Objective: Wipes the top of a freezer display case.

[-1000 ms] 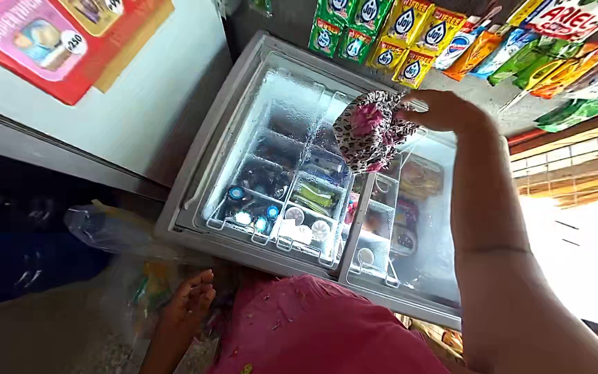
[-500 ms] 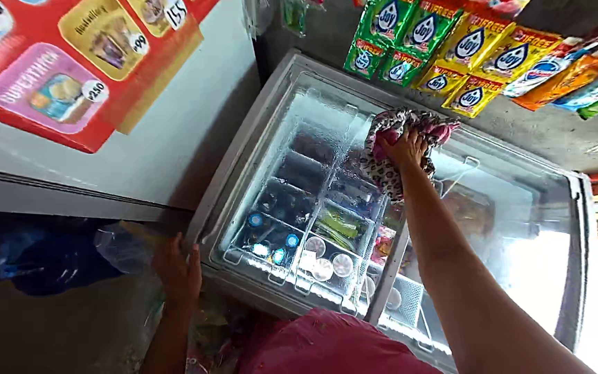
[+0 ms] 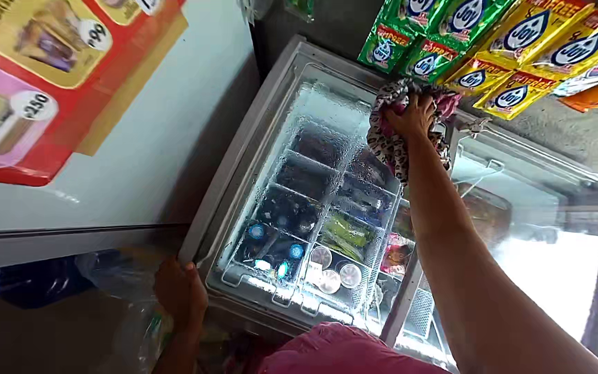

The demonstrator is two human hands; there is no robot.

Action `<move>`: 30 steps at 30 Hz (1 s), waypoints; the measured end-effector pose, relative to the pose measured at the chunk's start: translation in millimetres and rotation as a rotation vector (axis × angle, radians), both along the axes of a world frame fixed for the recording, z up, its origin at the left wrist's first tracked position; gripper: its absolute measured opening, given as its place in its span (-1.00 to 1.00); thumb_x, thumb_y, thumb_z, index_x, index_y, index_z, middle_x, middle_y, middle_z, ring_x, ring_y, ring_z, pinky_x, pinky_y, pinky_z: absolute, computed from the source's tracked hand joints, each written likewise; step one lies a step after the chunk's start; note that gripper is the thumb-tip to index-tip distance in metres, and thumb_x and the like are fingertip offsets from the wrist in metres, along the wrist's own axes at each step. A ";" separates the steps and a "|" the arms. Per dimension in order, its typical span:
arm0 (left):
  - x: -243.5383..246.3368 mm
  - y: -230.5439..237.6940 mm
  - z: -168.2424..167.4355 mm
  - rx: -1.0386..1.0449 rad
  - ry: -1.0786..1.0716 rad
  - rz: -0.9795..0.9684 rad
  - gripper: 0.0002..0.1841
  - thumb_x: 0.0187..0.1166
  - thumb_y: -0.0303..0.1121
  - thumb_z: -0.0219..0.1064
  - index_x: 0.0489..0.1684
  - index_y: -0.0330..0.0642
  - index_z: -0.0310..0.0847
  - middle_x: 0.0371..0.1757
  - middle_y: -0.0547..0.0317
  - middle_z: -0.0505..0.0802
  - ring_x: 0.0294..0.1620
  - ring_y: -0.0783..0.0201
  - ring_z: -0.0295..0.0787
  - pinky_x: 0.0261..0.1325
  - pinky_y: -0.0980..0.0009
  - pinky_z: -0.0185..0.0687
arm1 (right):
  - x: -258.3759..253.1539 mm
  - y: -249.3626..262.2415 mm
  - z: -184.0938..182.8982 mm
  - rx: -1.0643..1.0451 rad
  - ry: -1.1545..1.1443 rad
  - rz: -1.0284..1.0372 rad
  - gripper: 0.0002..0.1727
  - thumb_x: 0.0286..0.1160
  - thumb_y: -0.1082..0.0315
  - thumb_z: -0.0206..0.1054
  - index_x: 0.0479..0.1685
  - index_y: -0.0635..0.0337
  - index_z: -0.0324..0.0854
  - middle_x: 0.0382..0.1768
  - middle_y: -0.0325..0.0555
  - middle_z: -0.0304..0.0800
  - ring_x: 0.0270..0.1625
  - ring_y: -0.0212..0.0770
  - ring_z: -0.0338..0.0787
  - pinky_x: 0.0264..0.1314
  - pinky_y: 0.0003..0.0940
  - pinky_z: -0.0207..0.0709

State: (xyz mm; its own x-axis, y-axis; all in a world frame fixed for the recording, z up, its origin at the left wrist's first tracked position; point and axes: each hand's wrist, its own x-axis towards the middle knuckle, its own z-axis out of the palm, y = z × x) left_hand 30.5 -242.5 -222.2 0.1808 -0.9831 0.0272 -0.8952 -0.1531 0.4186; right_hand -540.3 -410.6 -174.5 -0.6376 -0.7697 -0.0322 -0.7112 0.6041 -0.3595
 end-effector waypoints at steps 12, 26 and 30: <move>-1.4 0.7 3.3 0.039 -0.020 0.026 -0.20 0.77 0.07 -0.40 0.61 -0.47 0.37 0.50 -0.51 0.59 0.58 -0.39 0.48 0.58 -0.28 0.28 | 10.1 -28.5 -4.5 -0.083 -0.054 0.255 -0.02 0.36 -0.41 0.32 0.71 0.05 0.40 0.72 0.33 0.27 0.74 0.44 0.21 0.65 0.40 0.16; -0.1 0.0 3.1 0.046 -0.009 0.048 -0.30 0.81 -0.05 -0.35 0.60 -0.45 0.41 0.49 -0.49 0.61 0.58 -0.37 0.49 0.58 -0.25 0.29 | -31.2 33.5 19.6 0.255 0.161 -0.155 0.10 0.54 -0.53 -0.06 0.76 0.30 0.22 0.61 0.52 0.37 0.61 0.49 0.44 0.54 0.43 0.24; 0.3 1.0 2.2 0.036 0.008 0.042 -0.31 0.81 -0.06 -0.32 0.58 -0.45 0.42 0.49 -0.50 0.61 0.57 -0.39 0.50 0.56 -0.29 0.28 | -30.8 34.9 24.5 0.173 0.156 -0.196 0.25 0.40 -0.56 0.14 0.81 0.40 0.07 0.63 0.54 0.32 0.69 0.49 0.33 0.60 0.41 0.21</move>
